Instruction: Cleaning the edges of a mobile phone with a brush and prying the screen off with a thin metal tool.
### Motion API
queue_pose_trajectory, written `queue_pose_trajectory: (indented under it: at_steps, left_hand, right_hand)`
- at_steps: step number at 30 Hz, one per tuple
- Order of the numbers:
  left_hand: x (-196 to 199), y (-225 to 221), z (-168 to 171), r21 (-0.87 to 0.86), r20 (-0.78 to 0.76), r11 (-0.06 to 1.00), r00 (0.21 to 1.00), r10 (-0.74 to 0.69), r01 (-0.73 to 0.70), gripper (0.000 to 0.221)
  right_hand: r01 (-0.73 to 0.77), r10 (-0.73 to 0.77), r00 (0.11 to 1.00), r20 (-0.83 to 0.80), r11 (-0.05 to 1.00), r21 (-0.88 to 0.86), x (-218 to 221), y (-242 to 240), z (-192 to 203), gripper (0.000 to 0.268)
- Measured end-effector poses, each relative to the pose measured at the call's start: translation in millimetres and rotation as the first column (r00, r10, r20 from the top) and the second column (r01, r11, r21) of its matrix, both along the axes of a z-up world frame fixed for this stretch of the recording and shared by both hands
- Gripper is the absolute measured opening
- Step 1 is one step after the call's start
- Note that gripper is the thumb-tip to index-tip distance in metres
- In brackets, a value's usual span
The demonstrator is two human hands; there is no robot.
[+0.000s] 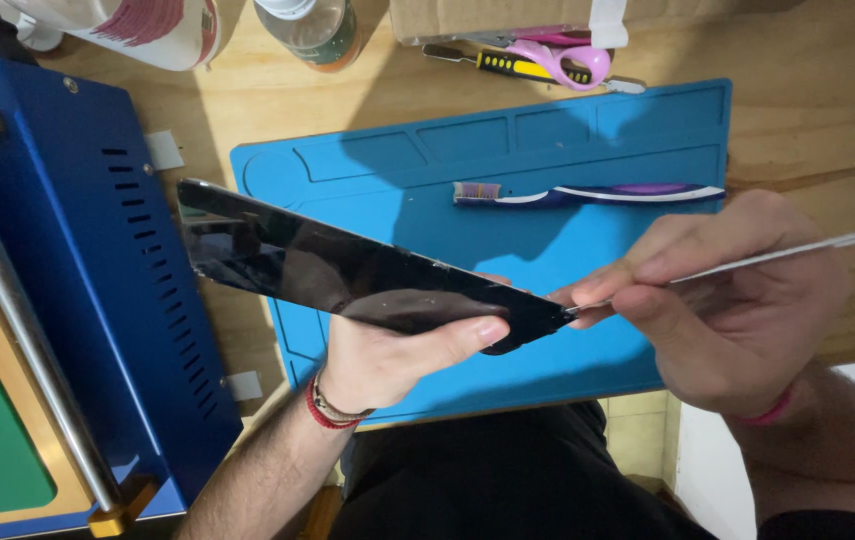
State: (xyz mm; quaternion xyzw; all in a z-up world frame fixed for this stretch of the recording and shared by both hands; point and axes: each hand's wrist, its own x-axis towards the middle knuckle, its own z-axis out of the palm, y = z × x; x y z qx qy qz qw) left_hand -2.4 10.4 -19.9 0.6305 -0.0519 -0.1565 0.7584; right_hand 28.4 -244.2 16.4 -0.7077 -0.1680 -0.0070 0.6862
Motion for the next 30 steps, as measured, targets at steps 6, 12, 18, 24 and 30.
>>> queue_pose_trajectory:
  at_steps: [6,12,18,24,30]
  left_hand:
    - [-1,1,-2,0.014,0.003,1.000,1.000,-0.012,0.012,0.015]
    - [-2,0,-3,-0.018,-0.012,1.000,1.000,0.003,-0.003,0.015]
    - [-2,-1,-2,-0.035,-0.033,0.999,0.999,0.017,-0.019,0.016]
    - [-2,0,-5,0.012,-0.014,0.996,0.996,0.093,-0.093,0.014]
    - [-7,0,-7,0.047,-0.007,0.992,0.993,0.115,-0.114,0.012]
  right_hand:
    - [0.008,-0.008,1.000,0.021,1.000,-0.026,0,1,0,0.016]
    - [0.020,-0.019,1.000,0.018,0.998,-0.054,1,3,4,0.015]
    - [0.005,-0.005,1.000,0.006,0.999,-0.034,2,1,3,0.015]
    - [0.015,-0.019,0.988,-0.156,1.000,-0.025,10,10,15,0.013]
    - [0.098,-0.127,0.971,-0.201,0.984,-0.147,18,12,9,0.062]
